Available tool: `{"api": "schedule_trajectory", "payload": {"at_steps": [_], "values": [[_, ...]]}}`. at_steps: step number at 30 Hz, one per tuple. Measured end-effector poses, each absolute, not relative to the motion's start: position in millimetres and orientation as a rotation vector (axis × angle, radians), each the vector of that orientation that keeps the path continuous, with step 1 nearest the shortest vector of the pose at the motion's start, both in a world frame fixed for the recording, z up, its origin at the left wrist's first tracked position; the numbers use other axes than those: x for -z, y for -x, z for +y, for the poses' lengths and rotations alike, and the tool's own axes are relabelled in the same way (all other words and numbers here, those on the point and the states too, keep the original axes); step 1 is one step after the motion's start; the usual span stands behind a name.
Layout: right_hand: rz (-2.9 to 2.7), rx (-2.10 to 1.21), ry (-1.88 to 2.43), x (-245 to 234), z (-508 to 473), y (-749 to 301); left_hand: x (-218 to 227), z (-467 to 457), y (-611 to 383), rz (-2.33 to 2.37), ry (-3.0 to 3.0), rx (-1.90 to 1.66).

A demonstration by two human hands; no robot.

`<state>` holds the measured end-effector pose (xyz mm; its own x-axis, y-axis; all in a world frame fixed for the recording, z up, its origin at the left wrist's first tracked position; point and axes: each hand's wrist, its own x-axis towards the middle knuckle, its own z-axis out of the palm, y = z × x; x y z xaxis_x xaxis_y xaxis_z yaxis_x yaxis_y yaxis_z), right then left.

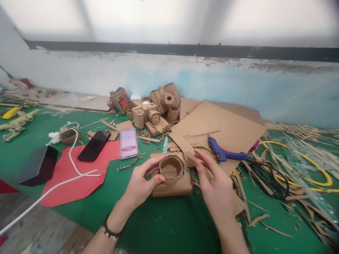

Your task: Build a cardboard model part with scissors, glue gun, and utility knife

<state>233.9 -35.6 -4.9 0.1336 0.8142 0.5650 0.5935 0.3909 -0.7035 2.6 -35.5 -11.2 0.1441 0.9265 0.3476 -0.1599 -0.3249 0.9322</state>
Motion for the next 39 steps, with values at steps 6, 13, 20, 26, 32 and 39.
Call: {"api": "schedule_trajectory", "payload": {"at_steps": [6, 13, 20, 26, 32, 39], "values": [[-1.875, -0.257, 1.085, -41, -31, -249, 8, -39, -6, 0.891, -1.485, -1.351], [-2.141, -0.309, 0.914, -62, -34, -248, 7, -39, -11, 0.964, -1.563, -1.351], [-2.235, -0.205, 0.872, -67, -31, -244, 9, -39, -11, 0.943, -1.560, -1.347], [-2.249, -0.242, 0.865, -71, -32, -249, 10, -40, -11, 0.984, -1.586, -1.339], [-2.228, -0.242, 0.895, -69, -26, -251, 12, -39, -11, 0.975, -1.606, -1.347], [-2.255, -0.285, 0.899, -60, -25, -231, 11, -38, -11, 0.959, -1.625, -1.355]]}}
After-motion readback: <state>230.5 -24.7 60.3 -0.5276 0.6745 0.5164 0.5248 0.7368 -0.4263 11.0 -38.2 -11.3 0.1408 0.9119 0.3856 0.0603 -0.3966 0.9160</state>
